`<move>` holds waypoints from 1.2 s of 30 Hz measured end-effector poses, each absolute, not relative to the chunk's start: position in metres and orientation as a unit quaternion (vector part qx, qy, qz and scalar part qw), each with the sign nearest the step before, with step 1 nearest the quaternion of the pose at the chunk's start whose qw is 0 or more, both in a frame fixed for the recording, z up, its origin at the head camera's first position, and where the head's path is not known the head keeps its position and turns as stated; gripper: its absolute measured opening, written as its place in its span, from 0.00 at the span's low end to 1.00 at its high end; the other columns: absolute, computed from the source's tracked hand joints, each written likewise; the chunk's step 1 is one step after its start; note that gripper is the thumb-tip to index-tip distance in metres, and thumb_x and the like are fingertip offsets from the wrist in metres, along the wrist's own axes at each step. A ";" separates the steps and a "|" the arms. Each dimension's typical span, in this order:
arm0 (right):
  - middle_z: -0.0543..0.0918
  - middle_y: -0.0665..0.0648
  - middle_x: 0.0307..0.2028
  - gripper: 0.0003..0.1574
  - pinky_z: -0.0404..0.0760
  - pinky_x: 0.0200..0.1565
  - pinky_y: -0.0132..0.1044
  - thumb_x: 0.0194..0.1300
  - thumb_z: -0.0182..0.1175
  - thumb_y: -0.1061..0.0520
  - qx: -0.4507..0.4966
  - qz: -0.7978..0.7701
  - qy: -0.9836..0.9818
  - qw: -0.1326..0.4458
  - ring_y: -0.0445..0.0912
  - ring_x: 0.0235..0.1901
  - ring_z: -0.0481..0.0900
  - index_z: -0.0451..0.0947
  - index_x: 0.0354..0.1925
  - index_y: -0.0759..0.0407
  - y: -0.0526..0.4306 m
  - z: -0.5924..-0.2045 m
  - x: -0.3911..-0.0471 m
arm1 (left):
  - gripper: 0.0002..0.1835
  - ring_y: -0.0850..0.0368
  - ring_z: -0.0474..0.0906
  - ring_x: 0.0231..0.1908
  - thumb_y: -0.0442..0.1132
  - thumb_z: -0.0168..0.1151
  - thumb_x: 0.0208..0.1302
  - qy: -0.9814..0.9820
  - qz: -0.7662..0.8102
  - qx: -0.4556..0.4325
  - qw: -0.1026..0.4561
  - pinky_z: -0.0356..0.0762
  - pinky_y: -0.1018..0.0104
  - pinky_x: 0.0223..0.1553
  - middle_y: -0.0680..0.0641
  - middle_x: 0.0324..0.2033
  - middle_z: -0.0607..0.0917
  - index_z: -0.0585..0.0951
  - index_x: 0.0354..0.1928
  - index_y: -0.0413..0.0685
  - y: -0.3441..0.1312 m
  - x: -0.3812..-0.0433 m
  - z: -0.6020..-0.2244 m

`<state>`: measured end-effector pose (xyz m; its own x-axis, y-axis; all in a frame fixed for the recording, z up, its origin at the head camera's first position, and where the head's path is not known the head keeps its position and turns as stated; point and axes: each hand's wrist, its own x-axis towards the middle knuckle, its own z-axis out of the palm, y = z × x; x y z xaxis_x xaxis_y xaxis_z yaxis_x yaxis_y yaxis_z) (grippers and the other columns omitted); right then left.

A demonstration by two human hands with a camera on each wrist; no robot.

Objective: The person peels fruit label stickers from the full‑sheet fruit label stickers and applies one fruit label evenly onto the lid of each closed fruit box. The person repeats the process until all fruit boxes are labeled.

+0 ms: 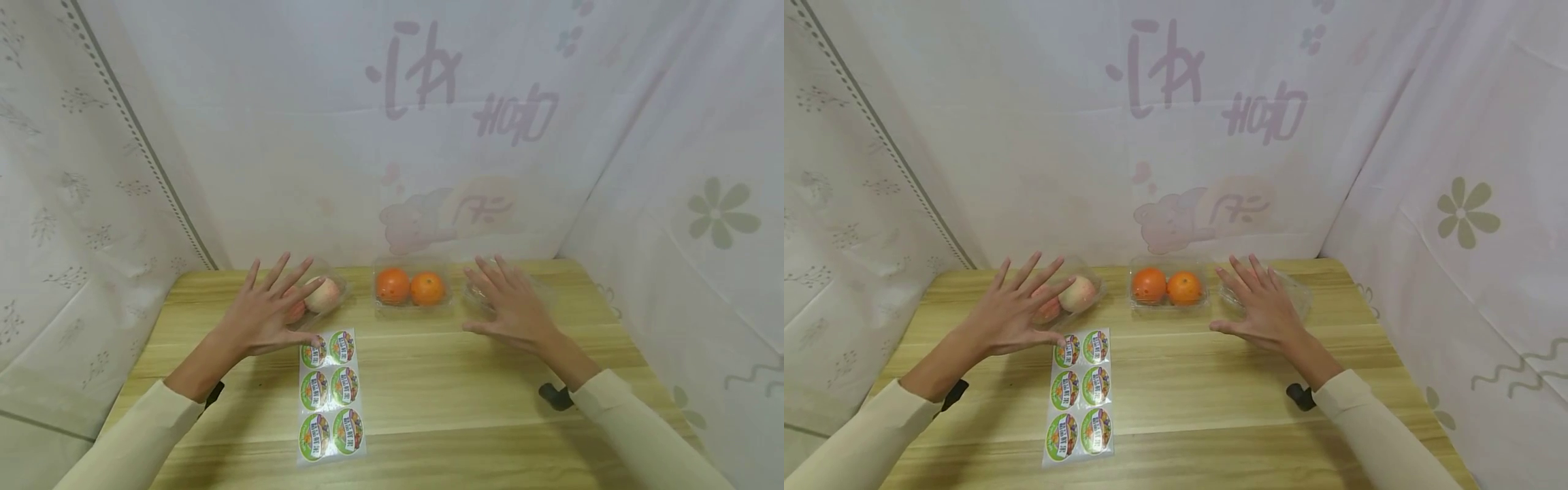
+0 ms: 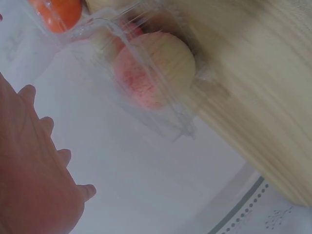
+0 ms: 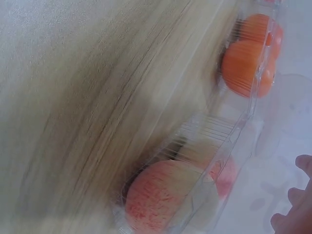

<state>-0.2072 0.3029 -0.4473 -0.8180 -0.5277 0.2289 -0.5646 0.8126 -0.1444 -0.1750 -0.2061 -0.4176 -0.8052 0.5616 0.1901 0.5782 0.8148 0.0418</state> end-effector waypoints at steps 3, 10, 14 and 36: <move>0.51 0.62 0.88 0.69 0.44 0.78 0.76 0.66 0.62 0.17 0.289 0.119 -0.945 0.093 0.67 0.86 0.39 0.54 0.89 0.50 0.304 -0.449 -0.206 | 0.63 0.37 0.41 0.86 0.93 0.42 0.59 -0.950 -0.048 -0.297 0.086 0.39 0.21 0.78 0.48 0.89 0.51 0.66 0.86 0.61 -0.207 -0.174 -0.421; 0.52 0.63 0.87 0.67 0.46 0.76 0.78 0.69 0.60 0.18 0.277 0.176 -0.940 0.092 0.69 0.85 0.42 0.53 0.89 0.51 0.300 -0.453 -0.201 | 0.62 0.36 0.41 0.86 0.89 0.53 0.61 -0.952 -0.082 -0.283 0.081 0.39 0.22 0.78 0.47 0.89 0.49 0.63 0.88 0.58 -0.203 -0.173 -0.429; 0.52 0.62 0.87 0.63 0.49 0.75 0.80 0.72 0.68 0.30 0.256 0.257 -0.929 0.068 0.69 0.85 0.44 0.51 0.89 0.52 0.295 -0.455 -0.197 | 0.64 0.34 0.42 0.86 0.88 0.53 0.62 -0.951 -0.134 -0.270 0.073 0.39 0.22 0.78 0.45 0.89 0.48 0.58 0.89 0.56 -0.196 -0.171 -0.434; 0.93 0.62 0.43 0.32 0.90 0.40 0.48 0.79 0.69 0.51 0.108 0.415 -0.894 0.132 0.57 0.37 0.92 0.77 0.74 0.60 0.255 -0.487 -0.180 | 0.54 0.39 0.83 0.58 0.57 0.76 0.70 -0.863 -0.455 -0.216 0.028 0.85 0.42 0.55 0.40 0.71 0.77 0.55 0.89 0.60 -0.119 -0.155 -0.464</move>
